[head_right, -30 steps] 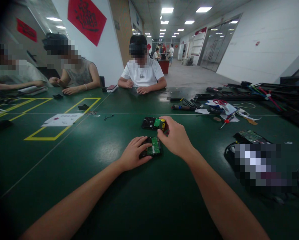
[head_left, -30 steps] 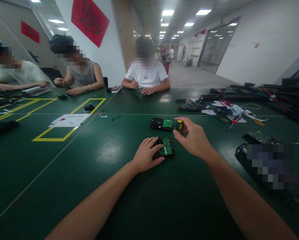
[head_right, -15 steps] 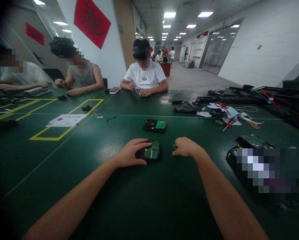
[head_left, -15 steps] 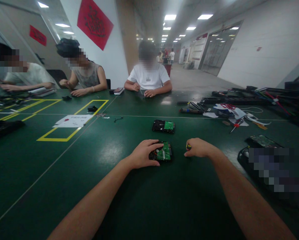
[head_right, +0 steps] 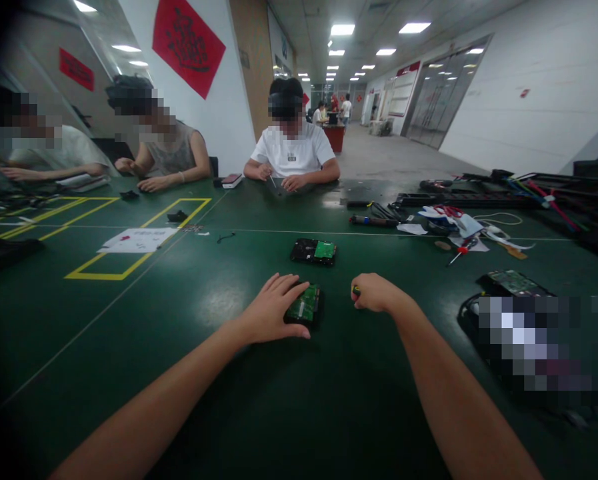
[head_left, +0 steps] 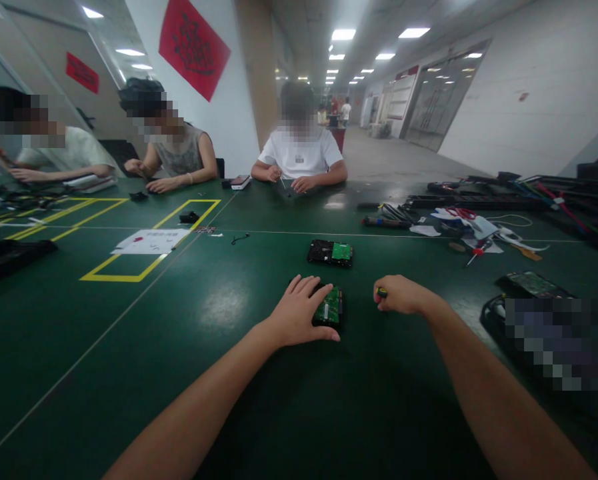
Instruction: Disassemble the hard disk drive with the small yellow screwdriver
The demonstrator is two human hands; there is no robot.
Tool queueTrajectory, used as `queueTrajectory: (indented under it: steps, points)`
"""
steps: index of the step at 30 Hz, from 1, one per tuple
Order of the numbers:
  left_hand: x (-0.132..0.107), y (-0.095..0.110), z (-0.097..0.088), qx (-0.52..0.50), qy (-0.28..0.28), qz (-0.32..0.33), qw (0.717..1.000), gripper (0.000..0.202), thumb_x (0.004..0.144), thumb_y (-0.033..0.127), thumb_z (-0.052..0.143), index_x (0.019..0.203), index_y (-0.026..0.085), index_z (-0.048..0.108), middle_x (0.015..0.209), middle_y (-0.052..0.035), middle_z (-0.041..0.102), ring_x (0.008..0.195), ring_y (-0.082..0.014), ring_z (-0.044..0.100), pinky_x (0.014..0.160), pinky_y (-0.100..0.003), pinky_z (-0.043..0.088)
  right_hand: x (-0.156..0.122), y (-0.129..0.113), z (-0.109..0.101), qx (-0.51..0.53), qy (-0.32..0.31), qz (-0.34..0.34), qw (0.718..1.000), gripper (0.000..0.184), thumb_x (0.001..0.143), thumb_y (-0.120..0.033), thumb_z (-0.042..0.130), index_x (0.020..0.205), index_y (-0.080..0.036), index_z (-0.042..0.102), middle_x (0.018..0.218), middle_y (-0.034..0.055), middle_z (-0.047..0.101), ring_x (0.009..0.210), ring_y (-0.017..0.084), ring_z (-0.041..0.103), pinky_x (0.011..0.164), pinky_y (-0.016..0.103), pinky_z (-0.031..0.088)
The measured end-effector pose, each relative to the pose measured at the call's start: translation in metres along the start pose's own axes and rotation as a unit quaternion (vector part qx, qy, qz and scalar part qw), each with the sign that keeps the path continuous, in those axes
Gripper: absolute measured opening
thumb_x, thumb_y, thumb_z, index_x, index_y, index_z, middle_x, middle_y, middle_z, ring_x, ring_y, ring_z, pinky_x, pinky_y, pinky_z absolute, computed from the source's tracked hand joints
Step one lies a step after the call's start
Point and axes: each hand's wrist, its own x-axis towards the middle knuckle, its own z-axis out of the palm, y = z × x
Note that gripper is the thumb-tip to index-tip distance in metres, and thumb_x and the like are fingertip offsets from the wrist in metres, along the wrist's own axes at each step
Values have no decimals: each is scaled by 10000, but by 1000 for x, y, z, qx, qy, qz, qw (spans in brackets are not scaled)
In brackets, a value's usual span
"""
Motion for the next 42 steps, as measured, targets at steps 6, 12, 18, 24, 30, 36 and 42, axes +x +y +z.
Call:
queueTrajectory:
  steps: [6,12,18,24,30,36,42]
  points:
    - [5,9,16,58,60,18,996,1155,782,952,489,1636,192,327,1608,-218,434,1503,-435,376,1262,-684,111,-5,13,-7,12,13,1,1000,162,757,-209,787,918,-211,776,993,76,769,915,255,714,749,336,495]
    - [17,17,21,36,98,-4,995,886,941,812,426,1565,183,443,1467,-168,599,1390,-379,517,1258,-658,161,0,1,1,21,5,-31,999,80,778,-246,777,854,-224,779,941,69,773,903,264,715,762,354,498]
    - [26,6,18,-6,71,100,992,807,931,771,495,1495,194,526,1387,-137,673,1314,-325,607,1294,-584,140,-1,-2,2,11,5,-50,999,41,762,-186,762,785,-220,763,870,57,769,860,256,710,752,347,481]
    - [10,12,6,-3,100,144,985,753,931,700,544,1497,203,523,1491,-136,597,1419,-338,517,1292,-580,185,-4,-2,-3,11,24,-70,997,57,811,-228,735,851,-222,775,940,69,774,909,261,704,787,348,479]
    - [-42,43,10,31,86,86,992,758,901,623,649,1511,200,496,1519,-171,538,1405,-384,490,1168,-579,408,-2,-22,-1,136,78,-142,977,204,890,-379,681,957,-210,775,1037,74,771,980,253,680,874,344,484]
    - [-49,49,20,16,80,84,993,617,961,454,628,1511,225,470,1483,-145,566,1386,-346,510,1170,-548,421,2,-41,10,195,49,-138,970,286,890,-448,679,975,-191,770,1013,75,757,941,241,662,834,339,486]
    - [-45,46,21,26,80,83,993,483,971,438,620,1390,204,563,1468,-140,571,1384,-343,507,1181,-541,404,0,-44,12,195,37,-157,967,254,886,-430,680,951,-200,766,957,53,751,902,228,657,819,325,473]
